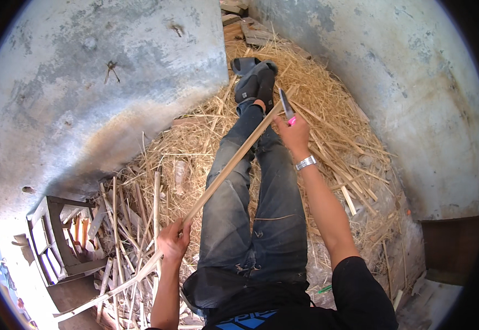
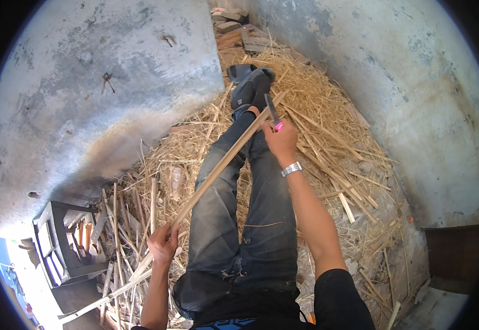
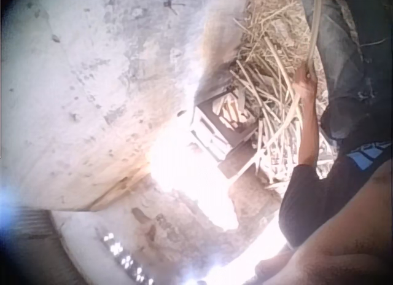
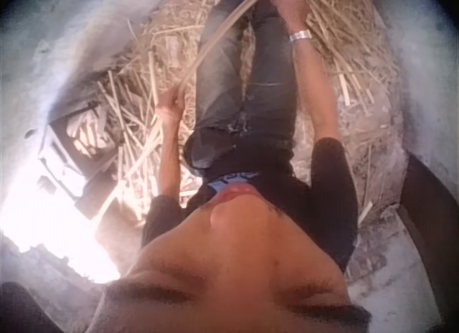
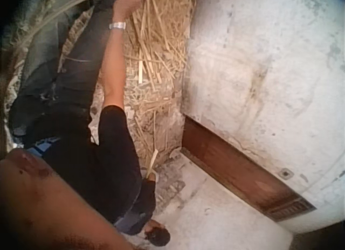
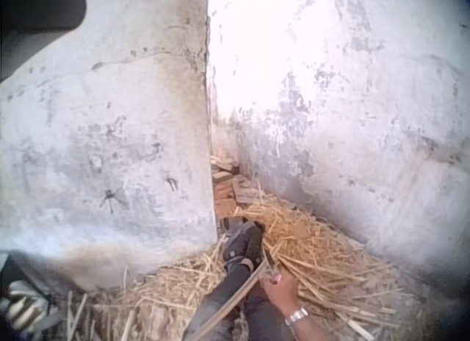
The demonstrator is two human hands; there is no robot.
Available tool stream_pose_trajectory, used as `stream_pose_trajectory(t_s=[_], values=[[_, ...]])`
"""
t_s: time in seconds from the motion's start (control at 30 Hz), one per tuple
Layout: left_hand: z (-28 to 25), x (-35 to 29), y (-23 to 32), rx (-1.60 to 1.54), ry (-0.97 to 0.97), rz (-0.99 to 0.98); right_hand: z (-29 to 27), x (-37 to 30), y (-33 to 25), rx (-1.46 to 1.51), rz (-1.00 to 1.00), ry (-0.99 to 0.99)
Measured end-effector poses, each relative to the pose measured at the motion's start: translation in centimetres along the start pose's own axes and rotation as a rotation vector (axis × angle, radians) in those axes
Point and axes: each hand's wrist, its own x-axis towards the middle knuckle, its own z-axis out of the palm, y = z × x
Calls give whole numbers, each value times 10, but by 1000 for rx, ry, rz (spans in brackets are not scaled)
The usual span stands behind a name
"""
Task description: The person shaves a long piece of bamboo or wood using a small knife, repeatedly drawing the blade along the surface to remove thin layers.
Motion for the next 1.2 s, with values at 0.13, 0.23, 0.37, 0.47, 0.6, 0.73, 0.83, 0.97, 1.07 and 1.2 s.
stream_pose_trajectory(t_s=[0.13,0.23,0.37,0.47,0.6,0.73,0.83,0.97,1.07,1.2], values=[[-18,-13,-3,9,-20,-21,-11,4,-2,76,-2,1],[-22,-18,-4,50,-18,-28,-17,-20,-25,105,-44,-139],[-20,-16,-2,46,6,11,-12,-48,-42,44,-87,-254],[-14,-16,-2,36,-1,-13,-1,-56,-40,-4,-68,-244],[-15,-20,-1,40,-19,-49,8,-71,-49,42,-95,-264],[-11,-22,1,40,-9,-53,15,-85,-50,-8,-109,-293],[-8,-25,-3,-4,11,-74,13,-87,-53,20,-135,-293],[-7,-27,-8,-91,-42,-195,6,-72,-49,60,-36,-239],[-10,-24,-8,-88,-78,-196,-2,-52,-38,-124,-60,-213],[-6,-27,-12,-137,-105,-234,-18,-29,-22,-154,-99,-196]])
